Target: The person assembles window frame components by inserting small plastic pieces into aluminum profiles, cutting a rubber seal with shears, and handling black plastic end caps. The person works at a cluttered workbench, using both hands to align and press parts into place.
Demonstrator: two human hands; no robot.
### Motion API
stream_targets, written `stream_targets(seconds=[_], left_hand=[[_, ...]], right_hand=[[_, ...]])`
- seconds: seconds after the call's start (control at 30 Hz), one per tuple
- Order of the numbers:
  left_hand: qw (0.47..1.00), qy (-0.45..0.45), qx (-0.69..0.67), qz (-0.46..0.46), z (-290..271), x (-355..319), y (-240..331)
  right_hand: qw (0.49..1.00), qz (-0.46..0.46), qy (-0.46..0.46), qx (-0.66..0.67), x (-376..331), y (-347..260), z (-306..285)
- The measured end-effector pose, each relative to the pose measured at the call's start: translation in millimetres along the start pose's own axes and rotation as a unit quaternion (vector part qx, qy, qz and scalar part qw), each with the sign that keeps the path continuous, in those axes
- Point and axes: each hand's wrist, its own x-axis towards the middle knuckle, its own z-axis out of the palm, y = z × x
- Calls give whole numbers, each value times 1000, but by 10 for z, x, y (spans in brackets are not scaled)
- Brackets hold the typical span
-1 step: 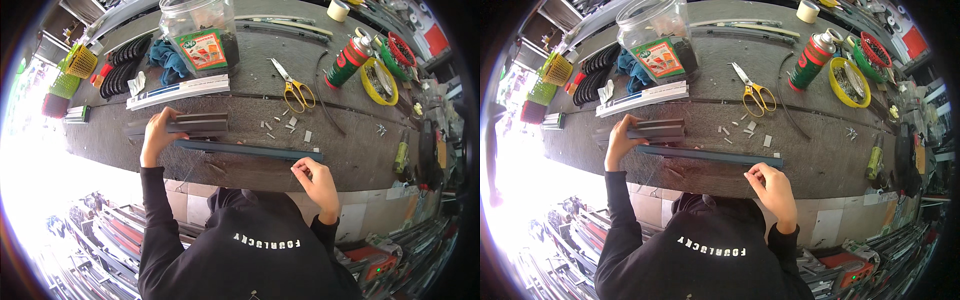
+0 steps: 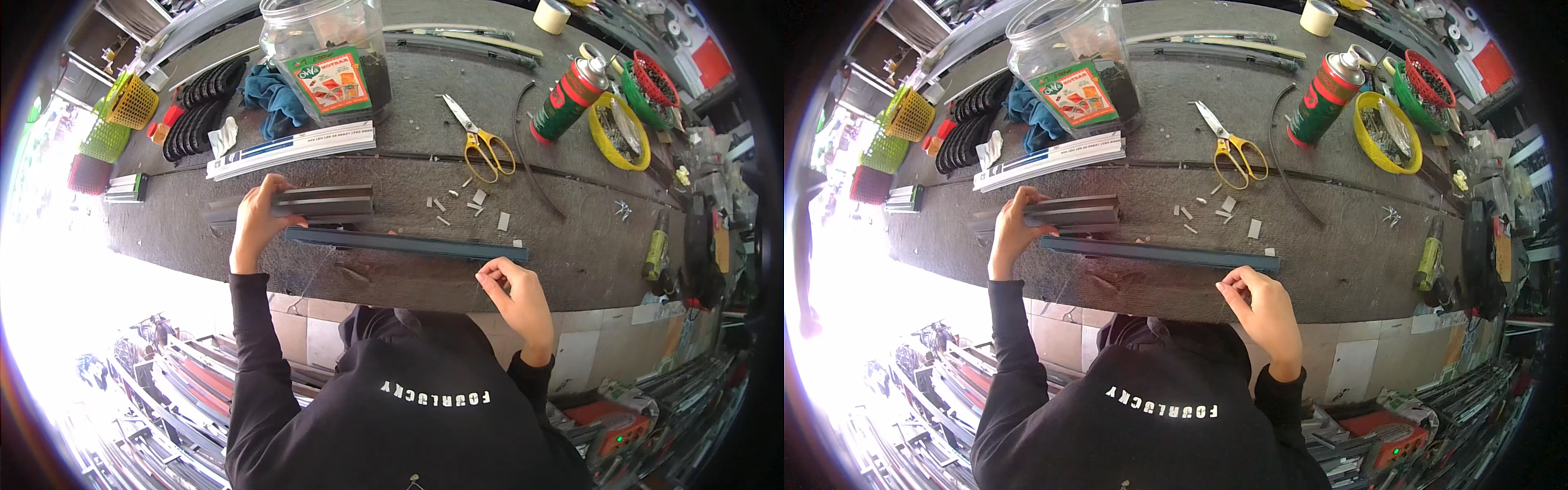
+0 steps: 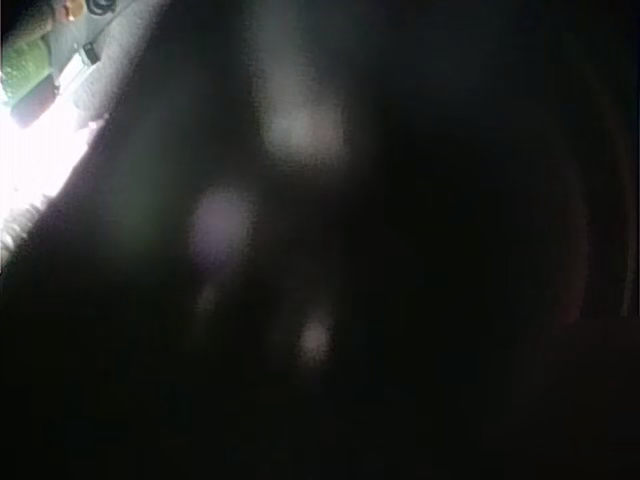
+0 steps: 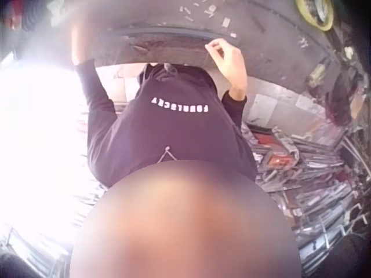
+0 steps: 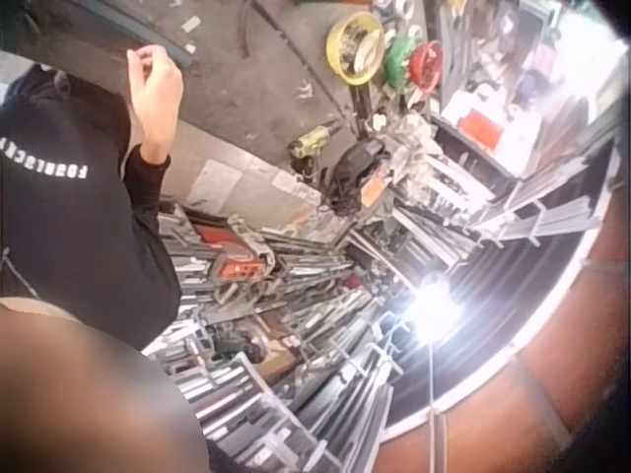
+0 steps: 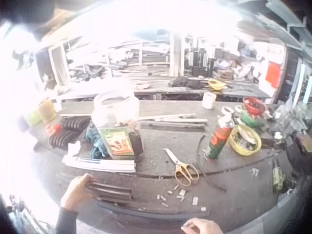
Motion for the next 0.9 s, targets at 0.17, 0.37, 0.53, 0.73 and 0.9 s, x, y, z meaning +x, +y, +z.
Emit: stream_targets(seconds=[0.17,0.37,0.53,0.73,0.9], left_hand=[[979,89,105,149,-289,21,117],[944,155,170,237,-256,-18,1236],[912,1,9,410,581,45,2282],[872,136,-2,470,1090,-277,2381],[964,-48,-39,259,1452,-504,1983]], right_hand=[[999,-25,30,21,-29,-72,13],[918,-254,250,-176,78,-681,88],[877,-184,205,-394,250,-778,34],[929,-107,203,-290,129,-8,-1179],[975,31,86,-201,313,483,-1981]])
